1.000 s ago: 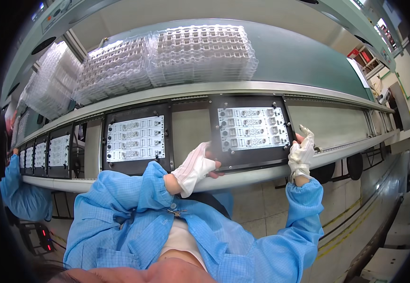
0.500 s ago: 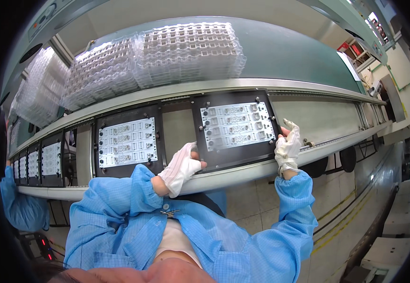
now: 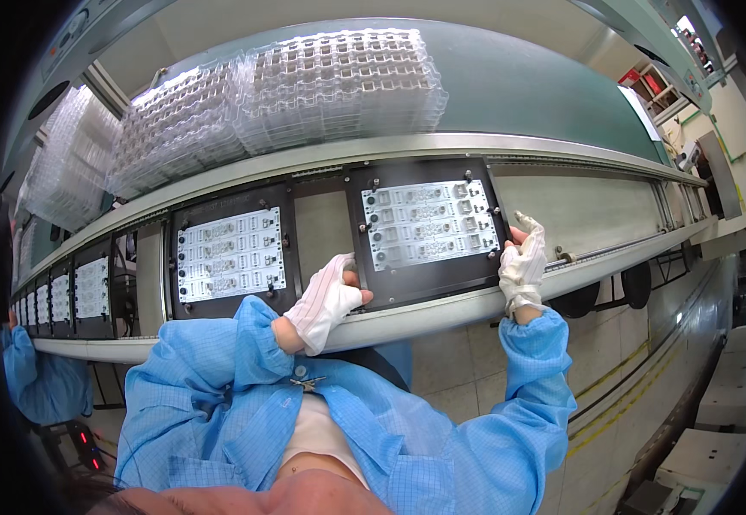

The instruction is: Assembling small electronic components onto circuit board panels on a production conveyor.

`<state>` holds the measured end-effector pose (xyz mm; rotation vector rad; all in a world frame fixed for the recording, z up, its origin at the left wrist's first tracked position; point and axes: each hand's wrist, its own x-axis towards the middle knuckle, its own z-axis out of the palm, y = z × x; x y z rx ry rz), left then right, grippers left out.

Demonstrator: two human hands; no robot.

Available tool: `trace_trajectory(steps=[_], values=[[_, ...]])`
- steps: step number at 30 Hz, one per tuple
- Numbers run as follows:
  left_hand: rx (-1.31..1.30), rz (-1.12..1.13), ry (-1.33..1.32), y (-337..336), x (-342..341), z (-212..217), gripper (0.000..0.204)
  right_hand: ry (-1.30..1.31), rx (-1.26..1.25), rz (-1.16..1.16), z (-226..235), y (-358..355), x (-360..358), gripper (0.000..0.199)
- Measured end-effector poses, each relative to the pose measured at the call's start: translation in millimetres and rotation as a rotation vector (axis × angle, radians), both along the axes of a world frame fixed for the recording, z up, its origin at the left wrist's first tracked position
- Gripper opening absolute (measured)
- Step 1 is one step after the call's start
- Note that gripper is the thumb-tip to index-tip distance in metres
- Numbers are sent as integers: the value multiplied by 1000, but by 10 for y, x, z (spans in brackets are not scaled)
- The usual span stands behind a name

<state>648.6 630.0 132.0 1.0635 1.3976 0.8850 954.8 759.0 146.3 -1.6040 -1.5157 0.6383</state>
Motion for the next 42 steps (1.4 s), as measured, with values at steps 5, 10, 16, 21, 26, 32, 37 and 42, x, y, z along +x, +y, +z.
trace_trajectory(steps=[5,10,16,21,26,32,37,42], values=[[-74,42,144,-28,139,158,66,46,-42,71,-20,-10,127,57],[41,34,140,25,322,-18,50,-270,20,67,-4,100,370,60],[-94,-101,51,113,485,167,62,-308,-9,-39,-173,249,898,65],[371,-67,87,-286,121,310,39,-366,-40,-147,-161,474,1300,64],[374,69,244,-539,-955,712,36,-416,-65,-221,-164,674,1647,63],[489,530,658,-785,-2270,764,28,-467,-100,-156,-56,804,1496,60],[909,438,1082,-294,-2968,749,23,-479,118,-149,387,793,1034,53],[1011,427,1249,615,-3265,896,24,-504,207,151,1034,472,-833,50]])
